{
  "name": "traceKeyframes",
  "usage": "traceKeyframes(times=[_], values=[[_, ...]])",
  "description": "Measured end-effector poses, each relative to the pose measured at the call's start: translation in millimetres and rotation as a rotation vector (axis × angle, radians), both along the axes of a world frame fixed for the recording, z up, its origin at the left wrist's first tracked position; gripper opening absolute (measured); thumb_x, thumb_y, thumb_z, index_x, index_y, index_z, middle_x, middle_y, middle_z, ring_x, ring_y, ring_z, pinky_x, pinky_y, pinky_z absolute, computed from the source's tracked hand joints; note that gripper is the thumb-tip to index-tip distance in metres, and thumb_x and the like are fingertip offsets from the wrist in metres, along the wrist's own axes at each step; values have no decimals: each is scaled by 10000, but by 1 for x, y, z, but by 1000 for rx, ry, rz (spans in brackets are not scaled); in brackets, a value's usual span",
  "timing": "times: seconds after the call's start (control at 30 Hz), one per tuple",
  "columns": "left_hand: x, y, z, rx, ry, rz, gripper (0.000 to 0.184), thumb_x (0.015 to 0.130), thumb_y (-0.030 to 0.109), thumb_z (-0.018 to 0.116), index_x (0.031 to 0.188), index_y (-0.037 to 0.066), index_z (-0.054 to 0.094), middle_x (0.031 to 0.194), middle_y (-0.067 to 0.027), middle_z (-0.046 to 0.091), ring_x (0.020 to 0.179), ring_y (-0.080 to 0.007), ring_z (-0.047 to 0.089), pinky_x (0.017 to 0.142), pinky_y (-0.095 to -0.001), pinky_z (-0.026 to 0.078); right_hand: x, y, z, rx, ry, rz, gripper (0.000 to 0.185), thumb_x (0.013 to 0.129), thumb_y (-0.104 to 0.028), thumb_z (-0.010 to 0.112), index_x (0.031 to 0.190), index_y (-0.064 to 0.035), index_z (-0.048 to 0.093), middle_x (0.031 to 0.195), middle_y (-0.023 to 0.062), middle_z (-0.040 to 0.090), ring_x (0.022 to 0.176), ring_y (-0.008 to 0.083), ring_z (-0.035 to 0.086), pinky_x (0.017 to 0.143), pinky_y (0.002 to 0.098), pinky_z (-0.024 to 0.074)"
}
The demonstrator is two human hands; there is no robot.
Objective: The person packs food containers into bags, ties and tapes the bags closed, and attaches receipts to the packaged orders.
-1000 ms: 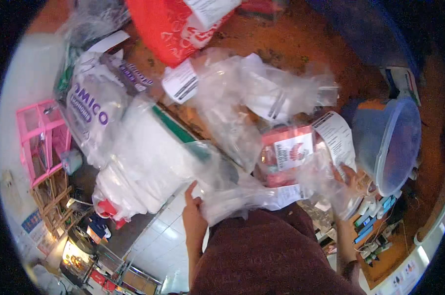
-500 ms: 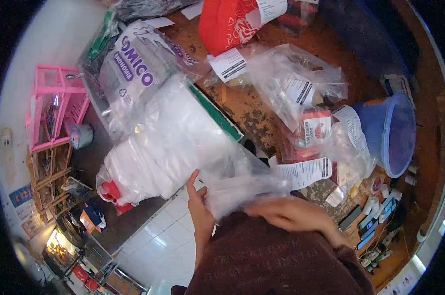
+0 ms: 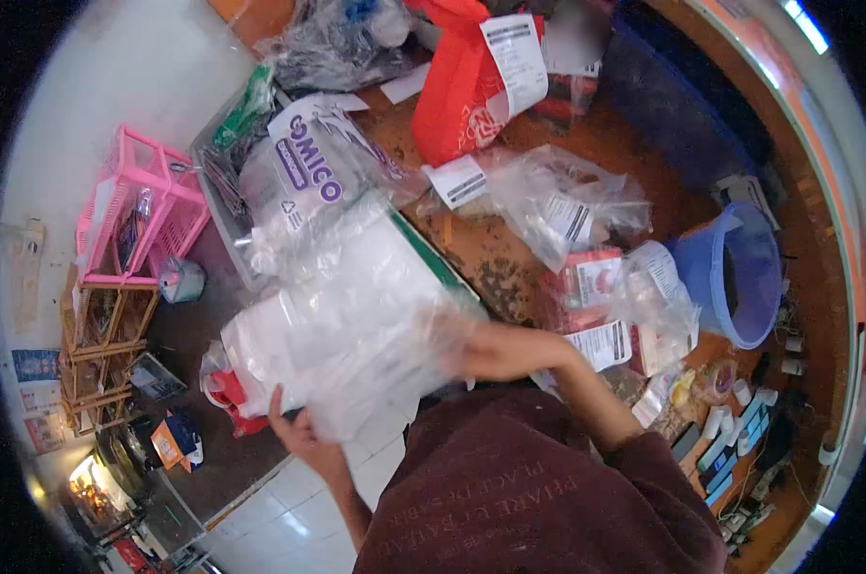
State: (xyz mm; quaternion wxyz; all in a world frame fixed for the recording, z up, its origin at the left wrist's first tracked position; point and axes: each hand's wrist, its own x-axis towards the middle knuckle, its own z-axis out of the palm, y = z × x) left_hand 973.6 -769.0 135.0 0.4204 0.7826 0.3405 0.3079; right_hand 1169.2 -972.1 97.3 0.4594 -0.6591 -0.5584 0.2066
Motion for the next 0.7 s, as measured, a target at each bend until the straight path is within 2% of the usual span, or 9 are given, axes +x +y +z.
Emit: traceKeyframes(times=[0.1,0.17,0.2,0.23,0.3,0.43,0.53,0.6,0.7], values=[[-20,42,-3,134,-69,37,512,712,-27,534,1198,31,387,1166,-112,437,983,-162,489,798,-276,425,46,-16,94,-356,434,182,417,802,-249,582,1102,23,483,1147,168,499,1052,276,484,889,343,378],[-24,48,13,-157,-111,163,486,725,-25,517,1192,27,391,1161,-107,445,1025,-181,470,836,-294,416,80,-5,104,-352,205,-92,395,768,-259,606,1046,15,541,1073,153,553,991,293,523,868,366,393],[-24,53,10,-69,-93,163,478,732,-18,514,1192,27,392,1152,-105,450,1008,-180,478,830,-289,416,99,9,85,-208,-185,-414,404,743,-261,620,1036,7,544,1001,136,588,934,293,552,847,367,412],[-25,57,5,19,-74,165,469,739,-12,512,1192,27,393,1143,-103,454,991,-178,486,824,-284,415,119,19,41,-346,-687,-688,357,731,-245,597,988,-1,553,965,146,596,878,284,566,774,364,435],[-18,51,4,48,-80,152,462,750,1,510,1197,30,392,1118,-100,465,955,-174,500,810,-272,411,158,28,-40,-578,-1024,-908,295,713,-205,561,927,-3,564,885,169,607,784,292,583,696,365,459],[1,26,17,-87,-157,128,458,773,19,504,1214,39,383,1072,-96,483,880,-164,518,781,-250,402,217,-5,-7,-542,-643,-264,348,731,-274,605,960,-13,591,840,115,603,796,217,579,707,307,442],[-11,34,3,-137,-52,125,461,795,39,497,1234,42,355,1094,-110,473,907,-170,503,791,-258,398,193,-57,134,-501,-4,-543,312,799,-286,552,976,-35,605,906,46,606,793,123,543,705,271,432],[-18,44,-23,-68,-131,84,489,801,55,501,1255,46,320,1110,-121,465,953,-180,481,804,-266,397,199,-102,197,-328,5,-711,373,830,-350,515,1021,-40,593,945,16,593,795,87,506,708,267,422],[-6,40,-18,-278,-96,140,432,821,84,452,1242,51,359,1230,-93,394,988,-197,463,865,-284,377,198,-152,284,436,46,-892,334,799,-305,571,968,-16,581,850,23,566,727,106,506,643,258,432]])
